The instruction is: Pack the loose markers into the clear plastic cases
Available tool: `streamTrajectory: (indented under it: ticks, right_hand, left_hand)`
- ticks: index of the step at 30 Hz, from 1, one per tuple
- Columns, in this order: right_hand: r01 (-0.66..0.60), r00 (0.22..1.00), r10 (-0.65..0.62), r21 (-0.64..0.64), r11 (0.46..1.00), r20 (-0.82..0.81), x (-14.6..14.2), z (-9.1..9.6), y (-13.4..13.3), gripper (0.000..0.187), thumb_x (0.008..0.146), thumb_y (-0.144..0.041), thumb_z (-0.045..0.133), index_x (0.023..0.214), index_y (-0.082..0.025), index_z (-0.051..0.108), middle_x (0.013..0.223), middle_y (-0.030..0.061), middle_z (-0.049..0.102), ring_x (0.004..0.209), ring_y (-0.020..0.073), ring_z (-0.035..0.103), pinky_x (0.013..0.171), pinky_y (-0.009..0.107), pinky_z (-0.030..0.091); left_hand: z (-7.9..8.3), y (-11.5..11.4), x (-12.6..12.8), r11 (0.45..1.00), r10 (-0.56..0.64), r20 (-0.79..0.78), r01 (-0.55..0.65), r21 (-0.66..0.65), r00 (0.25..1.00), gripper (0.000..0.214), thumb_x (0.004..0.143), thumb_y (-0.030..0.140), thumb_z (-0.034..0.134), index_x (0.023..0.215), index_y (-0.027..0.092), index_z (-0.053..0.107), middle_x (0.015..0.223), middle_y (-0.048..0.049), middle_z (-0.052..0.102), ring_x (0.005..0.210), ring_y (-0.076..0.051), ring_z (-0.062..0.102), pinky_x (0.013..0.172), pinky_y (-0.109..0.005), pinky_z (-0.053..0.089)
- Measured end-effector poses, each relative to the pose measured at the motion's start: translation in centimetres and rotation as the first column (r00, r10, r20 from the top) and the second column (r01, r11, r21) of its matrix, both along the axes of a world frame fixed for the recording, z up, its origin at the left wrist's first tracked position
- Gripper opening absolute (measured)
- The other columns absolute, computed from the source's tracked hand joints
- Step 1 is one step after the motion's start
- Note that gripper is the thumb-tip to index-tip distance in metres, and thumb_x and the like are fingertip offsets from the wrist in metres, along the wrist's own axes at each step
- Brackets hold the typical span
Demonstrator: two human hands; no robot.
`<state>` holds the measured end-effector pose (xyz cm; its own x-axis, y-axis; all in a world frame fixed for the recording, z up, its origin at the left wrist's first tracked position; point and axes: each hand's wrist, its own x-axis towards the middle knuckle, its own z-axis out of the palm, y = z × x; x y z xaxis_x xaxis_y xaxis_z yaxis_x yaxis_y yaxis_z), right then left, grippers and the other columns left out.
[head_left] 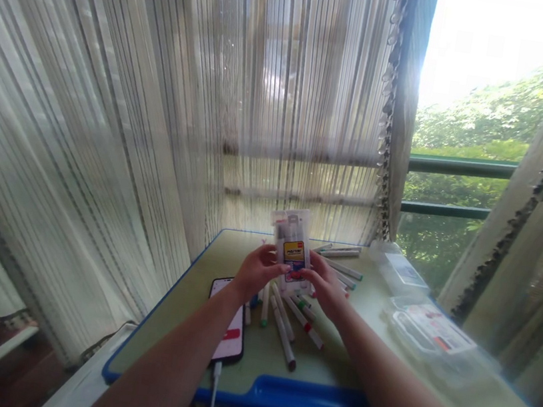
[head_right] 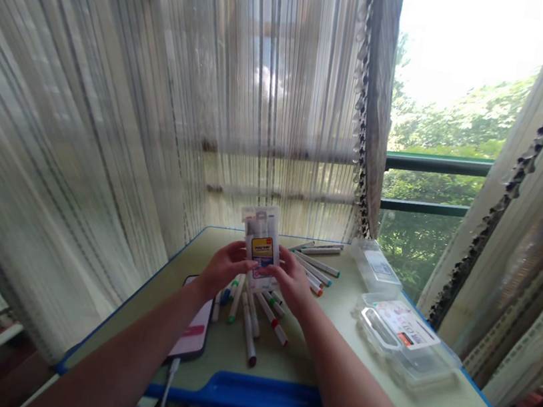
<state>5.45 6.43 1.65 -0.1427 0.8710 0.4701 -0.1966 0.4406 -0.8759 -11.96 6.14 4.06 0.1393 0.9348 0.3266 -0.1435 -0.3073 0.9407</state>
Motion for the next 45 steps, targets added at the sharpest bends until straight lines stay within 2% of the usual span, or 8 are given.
streamTrajectory:
  ticks: [6,12,24,32,40,45]
  right_hand:
    - [-0.027,0.997,0.027,-0.006,1.000,0.068,0.1,-0.4,0.4,0.047,0.071,-0.042,0.070,0.112,-0.021,0.061,0.105,0.0075,0.071,0.092,0.0260,0.068,0.080,0.041,0.054]
    - [-0.070,0.991,0.070,0.003,0.998,0.112,0.0,-0.8,0.5,0.042,0.075,-0.044,0.068,0.109,-0.020,0.060,0.093,0.0070,0.072,0.088,0.0241,0.067,0.079,0.039,0.052]
    - [-0.015,0.982,0.024,-0.045,0.999,0.188,0.1,-0.7,0.2,0.051,0.071,-0.046,0.070,0.111,-0.018,0.056,0.088,0.0065,0.068,0.083,0.0237,0.066,0.076,0.038,0.053]
    - [0.010,0.980,-0.006,-0.017,1.000,0.201,0.1,-0.7,0.1,0.046,0.071,-0.045,0.069,0.106,-0.018,0.057,0.082,0.0047,0.068,0.077,0.0218,0.065,0.069,0.035,0.051]
    - [0.003,0.987,-0.009,0.037,0.999,0.161,0.0,-1.3,0.7,0.048,0.071,-0.043,0.068,0.110,-0.020,0.055,0.086,0.0051,0.068,0.080,0.0221,0.066,0.073,0.038,0.054]
    - [0.054,0.983,-0.068,0.089,0.995,0.172,-0.2,-2.0,0.5,0.052,0.074,-0.045,0.068,0.117,-0.020,0.053,0.098,0.0086,0.069,0.088,0.0240,0.067,0.075,0.040,0.055]
  left_hand:
    - [0.9,-0.1,-0.5,1.000,0.011,0.009,-0.010,-0.022,1.000,0.056,0.052,0.030,0.085,0.102,0.012,0.066,0.085,-0.0086,0.074,0.073,-0.022,0.068,0.068,-0.034,0.053]
    - [1.2,-0.1,-1.1,0.998,0.034,-0.051,-0.037,-0.051,0.998,0.055,0.056,0.033,0.082,0.105,0.013,0.069,0.089,-0.0091,0.074,0.075,-0.022,0.069,0.069,-0.034,0.053]
    - [0.9,0.2,-1.5,0.998,-0.023,-0.086,0.019,-0.056,0.996,0.048,0.062,0.027,0.074,0.108,0.014,0.069,0.093,-0.0090,0.074,0.077,-0.020,0.069,0.070,-0.032,0.053]
    - [1.0,0.2,-1.6,0.997,-0.056,-0.090,0.051,-0.057,0.994,0.049,0.064,0.028,0.076,0.111,0.015,0.068,0.096,-0.0096,0.074,0.079,-0.021,0.069,0.071,-0.033,0.053]
    - [1.2,0.0,-1.3,0.990,-0.142,-0.039,0.142,-0.014,0.989,0.054,0.063,0.026,0.079,0.114,0.015,0.066,0.097,-0.0091,0.074,0.087,-0.024,0.069,0.084,-0.038,0.051]
    - [1.6,-0.1,-1.9,0.991,-0.128,-0.075,0.125,-0.037,0.989,0.060,0.061,0.024,0.081,0.118,0.016,0.065,0.098,-0.0093,0.073,0.089,-0.024,0.068,0.086,-0.039,0.048]
